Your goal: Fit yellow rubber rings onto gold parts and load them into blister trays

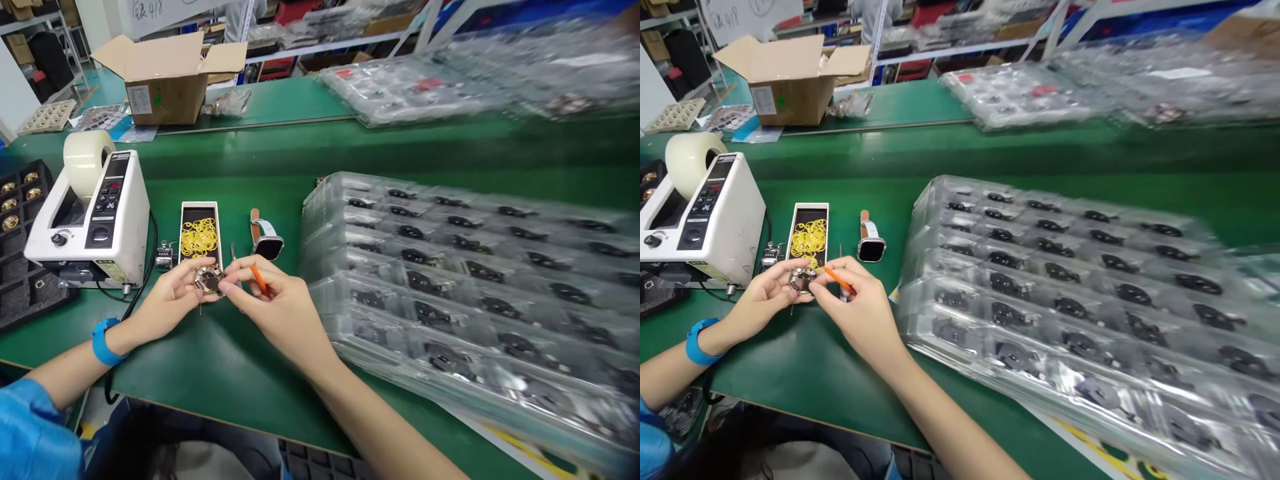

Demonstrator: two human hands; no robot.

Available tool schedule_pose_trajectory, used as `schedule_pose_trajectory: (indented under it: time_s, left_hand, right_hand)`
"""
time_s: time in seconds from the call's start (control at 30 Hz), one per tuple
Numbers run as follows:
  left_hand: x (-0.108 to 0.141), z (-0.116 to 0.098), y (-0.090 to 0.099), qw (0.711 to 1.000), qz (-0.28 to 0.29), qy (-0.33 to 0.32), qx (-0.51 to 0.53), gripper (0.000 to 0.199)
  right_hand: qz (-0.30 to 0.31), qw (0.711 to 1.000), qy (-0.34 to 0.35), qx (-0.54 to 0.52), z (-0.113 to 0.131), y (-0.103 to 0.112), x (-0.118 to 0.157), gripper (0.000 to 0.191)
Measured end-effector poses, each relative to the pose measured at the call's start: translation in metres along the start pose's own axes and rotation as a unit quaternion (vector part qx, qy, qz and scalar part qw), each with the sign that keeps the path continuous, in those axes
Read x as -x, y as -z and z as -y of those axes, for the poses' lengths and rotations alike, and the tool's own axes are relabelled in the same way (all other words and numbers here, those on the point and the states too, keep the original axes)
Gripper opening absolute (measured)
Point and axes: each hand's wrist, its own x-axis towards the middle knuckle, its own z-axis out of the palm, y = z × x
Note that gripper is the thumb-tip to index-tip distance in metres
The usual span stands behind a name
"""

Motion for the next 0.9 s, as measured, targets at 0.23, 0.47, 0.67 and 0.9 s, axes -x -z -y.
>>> schedule_pose_trajectory:
  time_s: [0.23,0.47,0.67,0.9]
  left_hand:
    - [0.001,0.0,-0.001,0.998,0.046,-0.031,-0.028,0.036]
    - [0.002,-0.001,-0.005,0.999,0.031,-0.016,-0.032,0.036]
    - [0.002,-0.002,-0.008,1.0,0.008,-0.008,-0.006,0.034]
    - [0.001,0.002,-0.009,1.0,-0.027,-0.013,-0.004,0.028]
  right_hand:
    - [0.018,1.0,-0.005,0.001,-0.001,0.0,-0.003,0.012]
    - [-0.018,1.0,0.014,0.012,-0.005,-0.005,-0.001,0.015]
    - [-0.069,0.995,0.056,0.052,-0.009,-0.015,0.001,0.014]
    - [-0.093,0.98,0.126,0.121,-0.013,-0.023,0.006,0.013]
